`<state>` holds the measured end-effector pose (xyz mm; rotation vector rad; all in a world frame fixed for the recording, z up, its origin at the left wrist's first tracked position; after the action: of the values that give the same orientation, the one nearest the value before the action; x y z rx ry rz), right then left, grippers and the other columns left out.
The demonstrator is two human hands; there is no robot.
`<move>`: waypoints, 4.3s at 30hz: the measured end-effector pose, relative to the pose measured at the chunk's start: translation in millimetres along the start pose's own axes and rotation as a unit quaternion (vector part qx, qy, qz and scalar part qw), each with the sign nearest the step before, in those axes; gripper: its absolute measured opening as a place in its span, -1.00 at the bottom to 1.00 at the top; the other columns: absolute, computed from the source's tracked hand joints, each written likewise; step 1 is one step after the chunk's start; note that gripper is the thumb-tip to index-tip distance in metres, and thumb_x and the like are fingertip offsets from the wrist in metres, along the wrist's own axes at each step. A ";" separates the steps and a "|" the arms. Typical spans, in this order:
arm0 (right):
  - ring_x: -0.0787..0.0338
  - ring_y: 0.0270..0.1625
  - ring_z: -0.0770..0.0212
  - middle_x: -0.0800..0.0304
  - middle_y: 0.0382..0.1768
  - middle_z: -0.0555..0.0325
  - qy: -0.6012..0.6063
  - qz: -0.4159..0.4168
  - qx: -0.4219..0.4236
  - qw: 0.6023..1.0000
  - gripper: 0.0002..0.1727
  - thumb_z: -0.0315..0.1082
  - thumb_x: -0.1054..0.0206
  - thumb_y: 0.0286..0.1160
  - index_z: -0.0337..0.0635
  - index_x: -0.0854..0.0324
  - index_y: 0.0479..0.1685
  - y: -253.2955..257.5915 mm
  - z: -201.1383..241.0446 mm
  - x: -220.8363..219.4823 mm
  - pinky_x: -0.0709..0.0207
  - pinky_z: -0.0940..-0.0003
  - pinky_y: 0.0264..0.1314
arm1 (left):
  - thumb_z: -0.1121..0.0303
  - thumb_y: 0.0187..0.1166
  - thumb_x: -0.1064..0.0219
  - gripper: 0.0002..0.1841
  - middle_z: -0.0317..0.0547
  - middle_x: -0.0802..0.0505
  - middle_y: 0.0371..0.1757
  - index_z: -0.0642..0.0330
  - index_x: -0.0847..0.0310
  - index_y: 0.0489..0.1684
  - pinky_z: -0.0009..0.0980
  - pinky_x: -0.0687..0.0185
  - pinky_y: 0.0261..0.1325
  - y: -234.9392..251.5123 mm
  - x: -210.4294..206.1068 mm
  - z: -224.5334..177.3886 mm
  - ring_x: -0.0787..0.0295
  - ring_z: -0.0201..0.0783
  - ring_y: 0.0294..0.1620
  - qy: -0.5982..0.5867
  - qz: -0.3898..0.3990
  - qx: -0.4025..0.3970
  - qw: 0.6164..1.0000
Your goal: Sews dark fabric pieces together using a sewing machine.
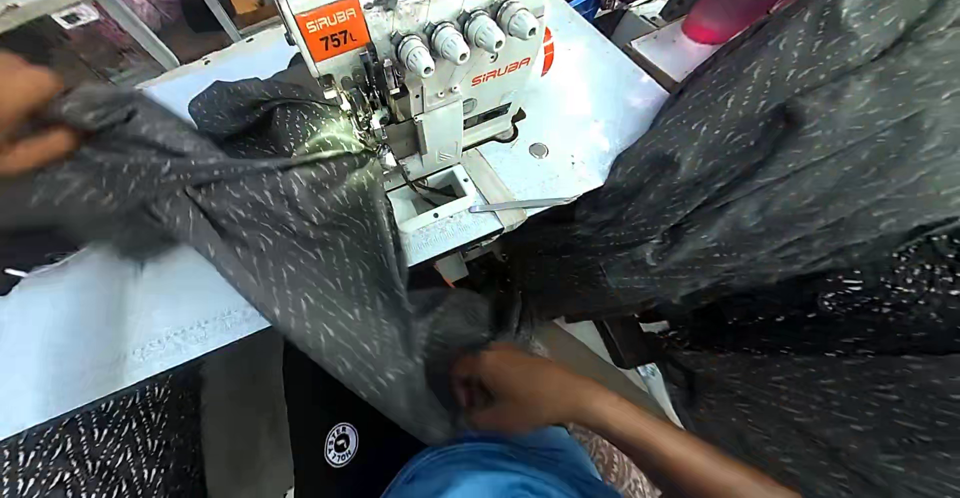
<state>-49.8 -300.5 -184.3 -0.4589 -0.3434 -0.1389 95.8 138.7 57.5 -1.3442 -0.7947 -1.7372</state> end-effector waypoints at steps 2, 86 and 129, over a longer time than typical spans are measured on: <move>-0.83 -0.18 -0.20 -0.82 -0.32 -0.10 -0.070 -0.008 -0.032 0.997 -0.73 -0.14 -0.39 0.54 -0.18 -0.76 -0.08 2.8 -14.8 -26.2 -0.60 -0.37 -0.13 | 0.47 0.54 -0.28 -0.54 0.87 -0.55 0.13 0.68 -0.39 0.31 0.62 -0.39 0.17 40.0 -4.8 5.2 -0.53 0.83 0.13 0.016 -0.036 0.042 0.998; -0.68 -0.44 0.33 -0.68 -0.46 0.09 0.396 -0.374 0.219 0.809 -0.75 -0.36 -0.48 0.52 -0.28 -0.49 -0.17 52.9 74.6 169.6 -0.61 0.40 -0.35 | 0.21 0.71 -0.25 -0.73 -0.03 -0.76 -0.09 0.21 -0.75 0.04 -0.34 -0.46 -0.42 101.7 10.4 -222.2 -0.51 -0.33 -0.49 -0.228 -0.199 0.262 0.916; -0.67 -0.52 0.37 -0.76 -0.42 0.19 0.242 -0.563 0.187 0.768 -0.84 -0.46 -0.45 0.48 -0.20 -0.59 -0.08 46.8 52.7 194.3 -0.55 0.46 -0.50 | 0.32 0.56 -0.42 -0.86 -0.32 -0.78 -0.31 0.10 -0.89 -0.13 -0.67 -0.37 -0.47 85.4 -7.8 -256.9 -0.50 -0.62 -0.50 -0.278 -0.281 0.348 0.850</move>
<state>125.8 -245.5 -90.3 0.2523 -0.0826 -1.3286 47.9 -118.8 -11.6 -1.1393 -2.0865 -1.1940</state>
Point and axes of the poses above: each hand's wrist, its own y-axis towards the middle knuckle, its own x-axis out of the back of the hand, z = x × y, the point moved 9 cm from there along y, towards the middle knuckle
